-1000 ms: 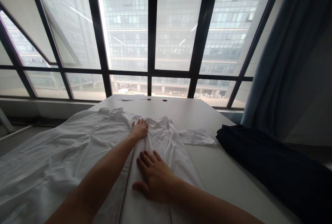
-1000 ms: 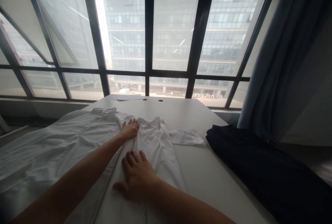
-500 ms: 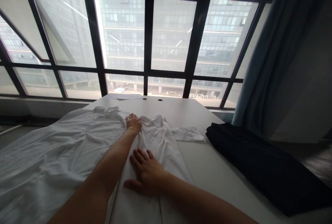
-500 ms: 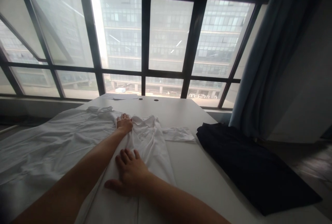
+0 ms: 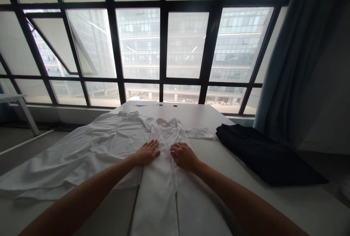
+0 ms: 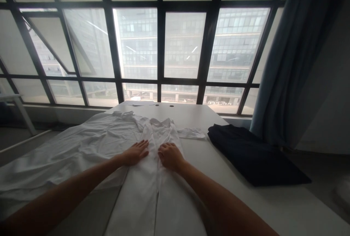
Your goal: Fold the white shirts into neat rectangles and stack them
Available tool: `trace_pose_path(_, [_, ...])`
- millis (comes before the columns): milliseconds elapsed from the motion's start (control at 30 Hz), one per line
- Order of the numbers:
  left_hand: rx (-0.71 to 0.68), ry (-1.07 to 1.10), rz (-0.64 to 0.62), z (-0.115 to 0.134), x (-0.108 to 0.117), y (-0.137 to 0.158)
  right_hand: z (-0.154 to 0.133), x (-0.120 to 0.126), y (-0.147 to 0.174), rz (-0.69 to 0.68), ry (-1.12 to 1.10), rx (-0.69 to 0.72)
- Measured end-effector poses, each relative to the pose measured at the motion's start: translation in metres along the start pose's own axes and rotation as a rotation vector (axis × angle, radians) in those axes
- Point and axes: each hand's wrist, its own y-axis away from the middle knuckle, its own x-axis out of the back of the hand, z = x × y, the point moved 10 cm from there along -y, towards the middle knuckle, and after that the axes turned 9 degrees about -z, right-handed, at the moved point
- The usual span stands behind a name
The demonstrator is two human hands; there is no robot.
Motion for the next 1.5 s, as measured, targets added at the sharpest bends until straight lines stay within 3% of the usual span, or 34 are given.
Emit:
trace_pose_path(133, [-0.132,0.102,-0.061,0.013,-0.005,0.05,0.076,0.011,0.043,0.016,0.11,-0.273])
trace_pose_path(233, [-0.191,0.207,-0.063,0.01,0.004,0.074,0.106,0.004,0.066,-0.076,0.109,-0.365])
trace_pose_path(367, [-0.237,0.276,-0.08,0.01,0.013,0.093,0.095,-0.001,0.074,-0.112,-0.116,-0.279])
trace_pose_path(533, [-0.31,0.263,-0.121,0.031,0.016,0.115,0.066,0.002,0.077,-0.213,-0.289,-0.111])
trace_pose_path(667, [-0.363,0.26,-0.204,0.044,0.014,0.128,0.064,-0.002,0.09,-0.369,-0.318,-0.123])
trace_pose_path(733, [-0.35,0.272,-0.193,0.045,0.018,0.127,0.063,0.001,0.091,-0.36,-0.308,-0.138])
trace_pose_path(900, [-0.164,0.278,-0.01,0.049,0.035,0.104,0.05,0.011,0.073,-0.161,-0.208,-0.138])
trace_pose_path(1067, [-0.061,0.035,0.164,0.081,0.047,0.053,0.037,0.0,0.037,-0.133,-0.078,-0.071])
trace_pose_path(1167, [0.028,0.018,0.172,0.083,0.048,0.001,0.045,-0.01,0.018,-0.126,-0.025,-0.097])
trace_pose_path(1300, [0.211,0.131,0.174,0.064,0.053,-0.061,0.063,-0.03,0.01,-0.123,-0.051,-0.14])
trace_pose_path(1500, [0.28,0.312,0.068,0.041,0.049,-0.1,0.072,-0.031,0.005,-0.159,-0.026,-0.12])
